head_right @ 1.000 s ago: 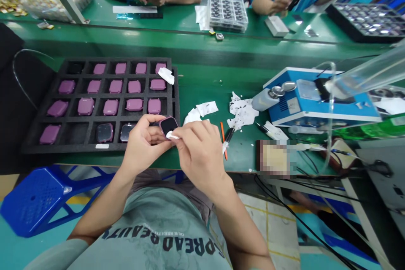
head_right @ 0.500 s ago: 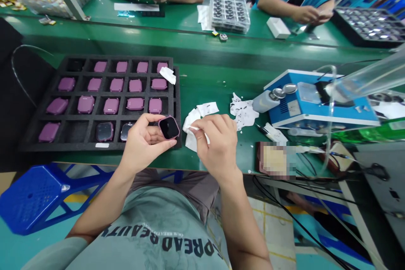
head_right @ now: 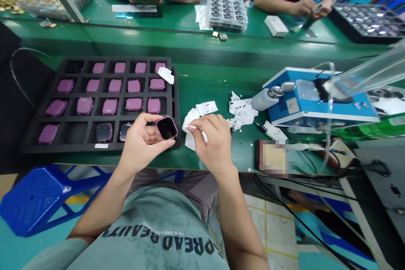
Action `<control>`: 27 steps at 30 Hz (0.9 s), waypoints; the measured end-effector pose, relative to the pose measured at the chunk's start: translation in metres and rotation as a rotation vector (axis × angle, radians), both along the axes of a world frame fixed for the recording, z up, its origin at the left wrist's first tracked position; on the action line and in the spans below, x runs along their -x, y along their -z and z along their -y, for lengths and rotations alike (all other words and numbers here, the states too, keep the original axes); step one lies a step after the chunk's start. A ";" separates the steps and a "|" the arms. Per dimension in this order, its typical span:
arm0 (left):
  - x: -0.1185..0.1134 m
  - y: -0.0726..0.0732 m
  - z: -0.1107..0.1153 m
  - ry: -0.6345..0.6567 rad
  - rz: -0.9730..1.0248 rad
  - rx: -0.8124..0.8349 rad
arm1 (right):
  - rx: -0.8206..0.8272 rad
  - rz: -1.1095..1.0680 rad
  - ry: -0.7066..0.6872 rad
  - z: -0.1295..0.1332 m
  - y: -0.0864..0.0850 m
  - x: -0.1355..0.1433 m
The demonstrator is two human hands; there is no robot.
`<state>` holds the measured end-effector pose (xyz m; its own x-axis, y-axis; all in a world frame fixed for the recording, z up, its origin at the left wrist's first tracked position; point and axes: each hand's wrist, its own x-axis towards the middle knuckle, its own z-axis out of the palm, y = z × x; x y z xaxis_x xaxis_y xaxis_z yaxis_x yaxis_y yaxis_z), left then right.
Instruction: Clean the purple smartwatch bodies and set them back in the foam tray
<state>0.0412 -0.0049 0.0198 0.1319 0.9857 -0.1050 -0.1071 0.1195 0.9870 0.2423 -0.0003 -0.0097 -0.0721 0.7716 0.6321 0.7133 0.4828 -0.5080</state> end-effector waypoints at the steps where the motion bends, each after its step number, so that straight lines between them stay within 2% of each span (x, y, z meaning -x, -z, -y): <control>1: 0.000 0.000 0.000 0.002 0.001 -0.001 | -0.017 -0.019 0.005 0.001 -0.001 -0.001; 12: -0.001 0.000 0.000 0.010 -0.039 0.010 | -0.008 -0.072 -0.049 0.012 -0.015 0.004; 17: 0.002 0.002 -0.001 0.042 -0.055 0.001 | 0.022 0.027 -0.140 0.014 -0.025 0.006; 20: 0.007 0.002 -0.004 0.105 -0.060 -0.015 | 0.058 0.109 -0.193 -0.002 -0.033 0.014; 23: 0.009 0.000 -0.006 0.167 -0.076 -0.024 | 0.074 0.180 -0.188 -0.030 -0.036 0.022; 27: 0.009 -0.002 -0.005 0.147 -0.087 -0.023 | 0.116 0.164 -0.186 -0.058 -0.031 0.021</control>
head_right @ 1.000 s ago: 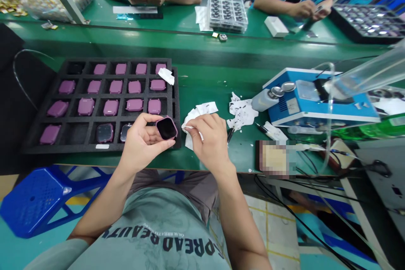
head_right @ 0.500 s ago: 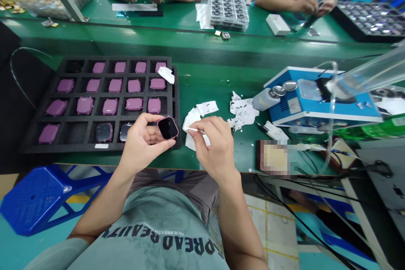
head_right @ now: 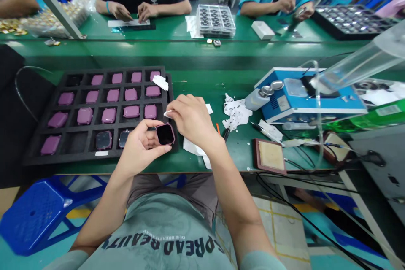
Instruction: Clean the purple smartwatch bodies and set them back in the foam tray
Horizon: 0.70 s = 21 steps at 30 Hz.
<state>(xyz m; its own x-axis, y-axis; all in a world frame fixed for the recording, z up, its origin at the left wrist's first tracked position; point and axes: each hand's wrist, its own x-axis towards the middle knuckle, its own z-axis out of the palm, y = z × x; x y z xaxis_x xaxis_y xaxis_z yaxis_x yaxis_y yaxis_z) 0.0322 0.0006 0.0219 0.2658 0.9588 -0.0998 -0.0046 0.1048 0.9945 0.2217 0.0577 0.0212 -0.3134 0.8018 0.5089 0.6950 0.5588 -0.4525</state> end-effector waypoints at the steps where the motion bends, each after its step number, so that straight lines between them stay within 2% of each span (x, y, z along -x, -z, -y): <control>1: 0.000 0.000 0.000 -0.009 0.002 0.003 | 0.010 -0.035 0.011 -0.001 0.003 -0.004; 5: -0.002 0.001 0.001 -0.012 0.017 0.013 | -0.002 -0.132 0.054 0.017 0.007 -0.024; 7: -0.004 0.001 0.001 -0.025 0.014 0.019 | -0.024 -0.116 0.035 0.034 0.002 -0.028; 10: -0.006 0.000 0.000 -0.036 0.003 0.030 | -0.054 -0.009 -0.006 0.054 -0.013 -0.018; 13: -0.007 -0.001 0.000 -0.045 -0.014 0.035 | -0.072 0.105 -0.023 0.052 -0.019 -0.001; 15: -0.007 -0.001 0.000 -0.051 -0.035 0.031 | -0.060 0.102 0.020 0.037 -0.013 0.004; 17: -0.007 -0.002 0.001 -0.054 -0.043 0.028 | 0.002 -0.039 0.105 0.019 0.000 0.000; 18: -0.007 -0.002 0.001 -0.062 -0.039 0.030 | 0.068 -0.178 0.141 0.010 0.008 -0.004; 21: -0.006 -0.002 0.001 -0.131 -0.007 0.041 | 0.420 -0.790 0.099 -0.006 0.031 -0.021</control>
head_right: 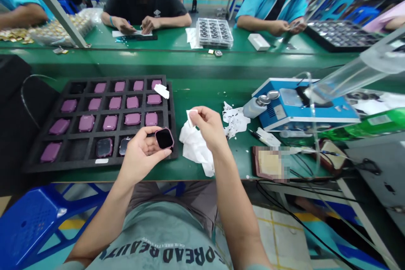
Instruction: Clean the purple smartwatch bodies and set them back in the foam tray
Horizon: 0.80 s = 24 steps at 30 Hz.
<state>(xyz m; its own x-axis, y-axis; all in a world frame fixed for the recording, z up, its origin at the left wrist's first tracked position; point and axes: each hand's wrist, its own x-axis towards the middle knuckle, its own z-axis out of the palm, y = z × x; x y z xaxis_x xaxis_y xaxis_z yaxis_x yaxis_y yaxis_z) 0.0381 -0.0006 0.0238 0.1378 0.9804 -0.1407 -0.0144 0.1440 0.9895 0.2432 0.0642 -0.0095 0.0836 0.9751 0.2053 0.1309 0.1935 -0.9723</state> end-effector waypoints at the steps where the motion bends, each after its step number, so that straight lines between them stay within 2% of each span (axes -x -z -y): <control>1: 0.000 0.000 0.000 -0.023 0.009 0.000 | 0.089 -0.189 -0.039 -0.002 0.005 -0.005; 3: 0.001 0.002 -0.001 -0.046 0.023 -0.005 | 0.202 -0.407 -0.090 -0.001 0.012 -0.014; 5: 0.003 0.003 -0.002 -0.050 0.049 -0.004 | 0.239 -0.422 -0.068 -0.001 0.017 -0.019; 15: 0.007 0.004 -0.002 -0.098 0.265 0.034 | 0.173 -0.026 0.266 -0.034 0.038 -0.044; 19: 0.007 0.004 -0.002 -0.102 0.307 0.040 | 0.145 0.117 0.297 -0.049 0.039 -0.047; 24: 0.007 0.004 -0.001 -0.113 0.310 0.023 | 0.150 0.236 0.215 -0.071 0.043 -0.029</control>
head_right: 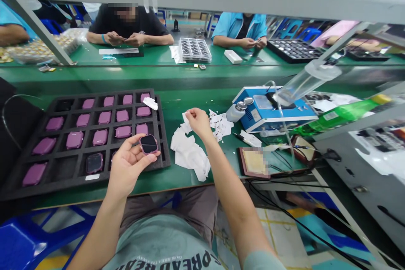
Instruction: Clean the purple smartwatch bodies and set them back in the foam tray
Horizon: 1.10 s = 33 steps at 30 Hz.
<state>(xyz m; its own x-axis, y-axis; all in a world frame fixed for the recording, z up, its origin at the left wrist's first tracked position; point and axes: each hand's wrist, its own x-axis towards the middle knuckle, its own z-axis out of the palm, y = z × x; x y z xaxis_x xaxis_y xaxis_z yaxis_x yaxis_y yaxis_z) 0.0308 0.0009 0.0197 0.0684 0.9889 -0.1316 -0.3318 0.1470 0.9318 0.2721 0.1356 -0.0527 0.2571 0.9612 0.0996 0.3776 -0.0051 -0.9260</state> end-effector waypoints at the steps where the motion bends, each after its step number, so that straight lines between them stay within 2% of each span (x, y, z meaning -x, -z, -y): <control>1: 0.000 0.000 0.000 -0.001 -0.002 -0.003 | 0.008 0.015 -0.020 -0.004 0.001 0.005; 5: 0.000 0.000 0.001 -0.008 -0.003 -0.014 | 0.022 0.072 -0.084 -0.013 0.003 0.023; 8: 0.000 0.000 0.002 -0.014 0.010 -0.022 | -0.005 0.115 -0.110 -0.013 -0.003 0.031; 13: 0.000 -0.002 0.004 0.003 0.012 -0.027 | -0.074 0.173 -0.166 -0.019 -0.027 0.053; 18: 0.001 -0.004 0.004 -0.004 0.007 -0.029 | -0.110 0.268 -0.201 -0.050 -0.053 0.100; 20: 0.002 -0.004 0.004 -0.011 0.009 -0.028 | -0.121 0.286 -0.221 -0.058 -0.059 0.112; 22: 0.003 -0.004 0.004 0.000 0.011 -0.028 | -0.146 0.280 -0.214 -0.059 -0.059 0.108; 23: 0.003 -0.003 0.004 0.011 0.012 -0.030 | -0.162 0.272 -0.195 -0.058 -0.058 0.098; 25: 0.004 -0.001 0.003 0.026 0.017 -0.048 | -0.186 0.258 -0.120 -0.052 -0.056 0.061; 27: 0.006 0.003 0.001 0.019 0.028 -0.075 | -0.196 0.264 0.015 -0.041 -0.056 0.006; 30: 0.010 0.008 -0.003 0.010 0.038 -0.101 | -0.200 0.325 0.304 -0.015 -0.061 -0.084; 33: 0.012 0.010 -0.007 0.035 0.032 -0.123 | -0.161 0.427 0.514 0.009 -0.062 -0.146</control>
<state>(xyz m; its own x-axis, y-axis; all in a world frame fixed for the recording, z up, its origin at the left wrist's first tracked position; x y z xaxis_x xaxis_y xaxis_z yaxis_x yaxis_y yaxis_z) 0.0184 0.0082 0.0097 0.1053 0.9944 -0.0065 -0.3580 0.0440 0.9327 0.4179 0.1265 0.0096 0.5828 0.6926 0.4252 0.6962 -0.1557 -0.7007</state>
